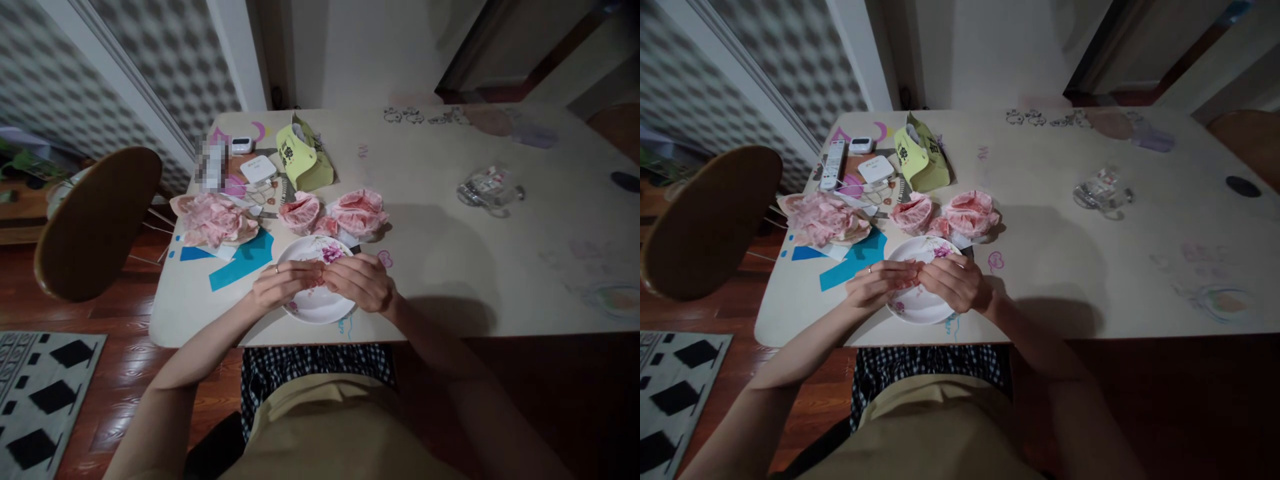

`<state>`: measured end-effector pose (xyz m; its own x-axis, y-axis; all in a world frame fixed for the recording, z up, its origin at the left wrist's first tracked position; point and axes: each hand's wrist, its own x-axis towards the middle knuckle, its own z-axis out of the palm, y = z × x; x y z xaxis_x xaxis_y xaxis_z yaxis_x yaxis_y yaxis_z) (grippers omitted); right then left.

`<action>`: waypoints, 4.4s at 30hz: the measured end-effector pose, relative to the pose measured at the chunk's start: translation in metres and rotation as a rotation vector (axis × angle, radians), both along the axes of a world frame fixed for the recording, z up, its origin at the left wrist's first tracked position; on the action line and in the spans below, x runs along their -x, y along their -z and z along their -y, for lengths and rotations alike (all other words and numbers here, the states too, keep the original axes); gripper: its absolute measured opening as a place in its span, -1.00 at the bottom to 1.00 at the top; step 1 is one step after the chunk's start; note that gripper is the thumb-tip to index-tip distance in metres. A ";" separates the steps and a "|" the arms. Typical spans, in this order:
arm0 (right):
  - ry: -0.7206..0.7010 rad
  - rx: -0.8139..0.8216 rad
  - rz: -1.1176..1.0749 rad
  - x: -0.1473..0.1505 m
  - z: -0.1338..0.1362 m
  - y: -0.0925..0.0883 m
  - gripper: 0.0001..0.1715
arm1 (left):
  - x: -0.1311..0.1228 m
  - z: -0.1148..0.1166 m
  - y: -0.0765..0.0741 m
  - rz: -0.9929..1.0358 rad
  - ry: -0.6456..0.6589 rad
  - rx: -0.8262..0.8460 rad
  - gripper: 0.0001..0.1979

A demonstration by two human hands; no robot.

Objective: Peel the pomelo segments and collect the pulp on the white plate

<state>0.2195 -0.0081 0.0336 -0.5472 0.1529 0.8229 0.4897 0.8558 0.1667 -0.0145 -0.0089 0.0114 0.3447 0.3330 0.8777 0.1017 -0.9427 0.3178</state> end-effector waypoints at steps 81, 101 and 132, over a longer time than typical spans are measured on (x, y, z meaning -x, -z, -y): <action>0.105 0.287 -0.199 0.015 -0.009 -0.001 -0.71 | 0.003 -0.019 0.004 0.004 -0.156 -0.116 -0.87; 0.191 0.197 -0.031 -0.003 -0.024 0.011 -0.64 | 0.011 -0.030 -0.005 -0.186 -0.145 0.151 -0.22; 0.077 0.264 -0.192 0.001 -0.020 0.009 -0.74 | -0.009 -0.011 -0.009 0.001 -0.090 0.443 -0.63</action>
<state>0.2189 0.0118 0.0241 -0.3650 0.4092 0.8363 0.5558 0.8164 -0.1569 -0.0059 0.0024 0.0199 0.2962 0.7050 0.6444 0.1763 -0.7035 0.6885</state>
